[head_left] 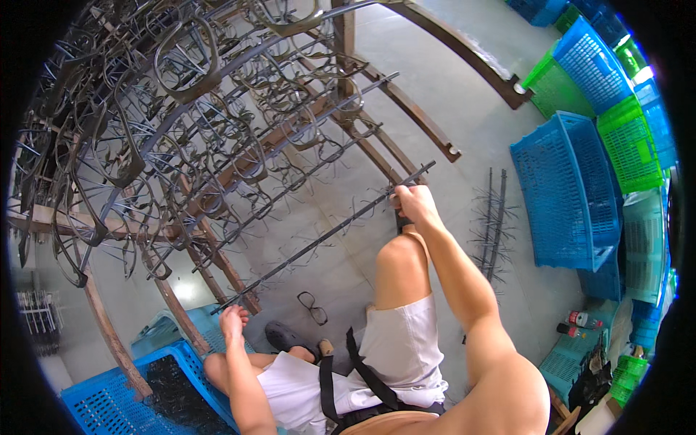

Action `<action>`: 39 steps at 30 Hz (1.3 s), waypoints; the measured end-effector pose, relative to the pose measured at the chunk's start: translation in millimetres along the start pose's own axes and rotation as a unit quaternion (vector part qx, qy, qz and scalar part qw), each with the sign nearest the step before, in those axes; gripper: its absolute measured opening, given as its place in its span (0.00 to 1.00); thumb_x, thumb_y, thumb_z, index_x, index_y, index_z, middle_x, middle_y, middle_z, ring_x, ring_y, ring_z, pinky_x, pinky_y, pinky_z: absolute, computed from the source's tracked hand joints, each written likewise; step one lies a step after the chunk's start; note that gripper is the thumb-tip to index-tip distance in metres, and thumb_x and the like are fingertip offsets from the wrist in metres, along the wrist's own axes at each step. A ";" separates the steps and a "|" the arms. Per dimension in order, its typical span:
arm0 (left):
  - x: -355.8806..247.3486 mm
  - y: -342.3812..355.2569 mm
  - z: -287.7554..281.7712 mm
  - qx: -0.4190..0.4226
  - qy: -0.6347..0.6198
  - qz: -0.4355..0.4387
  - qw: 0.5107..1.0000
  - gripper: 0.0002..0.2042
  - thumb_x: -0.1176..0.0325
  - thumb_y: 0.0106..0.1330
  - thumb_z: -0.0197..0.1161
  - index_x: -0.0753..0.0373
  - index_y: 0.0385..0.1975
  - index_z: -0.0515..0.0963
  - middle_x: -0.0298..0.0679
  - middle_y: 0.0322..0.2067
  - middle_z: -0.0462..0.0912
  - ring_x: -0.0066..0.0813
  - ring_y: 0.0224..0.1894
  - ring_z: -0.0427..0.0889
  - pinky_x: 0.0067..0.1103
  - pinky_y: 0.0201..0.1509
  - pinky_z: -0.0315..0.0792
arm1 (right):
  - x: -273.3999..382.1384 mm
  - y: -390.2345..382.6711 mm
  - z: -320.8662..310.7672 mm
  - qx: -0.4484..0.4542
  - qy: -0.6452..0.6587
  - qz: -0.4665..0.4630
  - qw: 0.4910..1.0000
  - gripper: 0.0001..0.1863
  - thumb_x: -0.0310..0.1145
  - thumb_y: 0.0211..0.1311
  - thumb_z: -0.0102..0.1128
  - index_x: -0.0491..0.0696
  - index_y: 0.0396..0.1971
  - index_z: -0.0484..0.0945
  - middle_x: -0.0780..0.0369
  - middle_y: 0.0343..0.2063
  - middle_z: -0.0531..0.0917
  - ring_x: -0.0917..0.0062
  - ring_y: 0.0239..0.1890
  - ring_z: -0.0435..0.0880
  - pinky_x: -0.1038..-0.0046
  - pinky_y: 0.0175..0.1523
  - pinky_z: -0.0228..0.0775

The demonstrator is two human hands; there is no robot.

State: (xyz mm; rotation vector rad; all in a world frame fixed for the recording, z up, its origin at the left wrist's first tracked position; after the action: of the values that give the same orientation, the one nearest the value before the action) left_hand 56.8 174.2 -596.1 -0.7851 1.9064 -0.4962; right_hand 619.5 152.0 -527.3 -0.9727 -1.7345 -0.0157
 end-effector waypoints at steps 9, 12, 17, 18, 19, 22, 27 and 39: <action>-44.3 -60.3 30.7 0.082 0.050 0.136 0.986 0.11 0.65 0.64 0.53 0.65 0.27 0.78 0.35 0.20 0.79 0.18 0.17 0.73 0.15 0.21 0.66 | 46.5 -41.6 -80.8 -0.171 -0.023 -0.136 0.976 0.20 0.42 0.57 0.47 0.41 0.23 0.81 0.52 0.18 0.80 0.63 0.23 0.80 0.68 0.34 0.70; -49.0 -80.7 26.9 0.040 0.101 0.215 0.971 0.12 0.64 0.60 0.55 0.66 0.23 0.79 0.37 0.16 0.78 0.22 0.18 0.75 0.19 0.24 0.69 | 58.3 -23.4 -91.5 -0.164 -0.021 -0.133 0.977 0.22 0.43 0.57 0.49 0.39 0.20 0.80 0.55 0.16 0.79 0.70 0.22 0.79 0.70 0.31 0.69; -83.5 -148.7 16.1 -0.042 0.117 0.315 0.941 0.14 0.61 0.59 0.54 0.64 0.19 0.76 0.44 0.17 0.78 0.41 0.21 0.79 0.31 0.25 0.70 | 45.2 -6.5 -109.7 -0.101 0.093 -0.128 0.982 0.16 0.42 0.58 0.52 0.42 0.30 0.79 0.58 0.26 0.82 0.79 0.22 0.78 0.78 0.25 0.68; -93.2 -160.0 14.3 -0.063 0.120 0.344 0.929 0.14 0.61 0.59 0.55 0.63 0.18 0.75 0.44 0.16 0.78 0.44 0.21 0.78 0.32 0.24 0.70 | 32.4 12.5 -128.8 -0.107 0.121 -0.093 0.982 0.16 0.42 0.58 0.51 0.43 0.28 0.79 0.59 0.26 0.82 0.80 0.22 0.78 0.79 0.24 0.68; -92.2 -170.1 8.0 -0.085 0.132 0.363 0.918 0.14 0.60 0.59 0.55 0.63 0.17 0.75 0.44 0.16 0.78 0.46 0.20 0.77 0.33 0.24 0.70 | 32.9 17.7 -129.6 -0.112 0.073 -0.076 0.988 0.16 0.42 0.58 0.51 0.43 0.28 0.78 0.61 0.23 0.82 0.80 0.21 0.77 0.80 0.23 0.67; -72.2 -177.6 1.0 -0.122 0.094 0.369 0.916 0.12 0.62 0.60 0.56 0.63 0.20 0.76 0.42 0.15 0.77 0.40 0.19 0.79 0.28 0.22 0.69 | 31.9 42.8 -135.9 -0.095 0.025 -0.092 0.991 0.17 0.42 0.59 0.48 0.43 0.28 0.78 0.63 0.19 0.80 0.81 0.19 0.76 0.81 0.21 0.66; -94.9 -224.3 -12.7 -0.226 0.006 0.403 0.887 0.10 0.64 0.57 0.58 0.63 0.19 0.75 0.40 0.12 0.75 0.41 0.17 0.77 0.28 0.20 0.69 | 50.0 35.4 -130.8 -0.051 0.012 -0.091 0.995 0.17 0.42 0.62 0.46 0.46 0.21 0.75 0.64 0.15 0.77 0.83 0.13 0.72 0.83 0.17 0.64; -60.6 -197.5 -89.3 -0.118 0.126 0.298 0.939 0.15 0.54 0.58 0.58 0.60 0.28 0.77 0.44 0.22 0.81 0.43 0.26 0.81 0.34 0.31 0.73 | 28.5 48.9 -127.9 -0.006 0.060 -0.067 0.996 0.22 0.50 0.59 0.53 0.43 0.27 0.76 0.63 0.18 0.77 0.81 0.17 0.74 0.82 0.21 0.67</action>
State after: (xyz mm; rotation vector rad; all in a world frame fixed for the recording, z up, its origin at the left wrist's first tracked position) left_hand 56.3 77.6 -392.7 -0.2573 2.3416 0.0146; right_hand 748.4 142.9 -474.0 -0.8468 -1.6878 -0.1680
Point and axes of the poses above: each hand's wrist, its own y-axis towards the middle knuckle, its own z-axis out of the palm, x = y × z, the point moved 5 cm from there along y, towards the middle knuckle
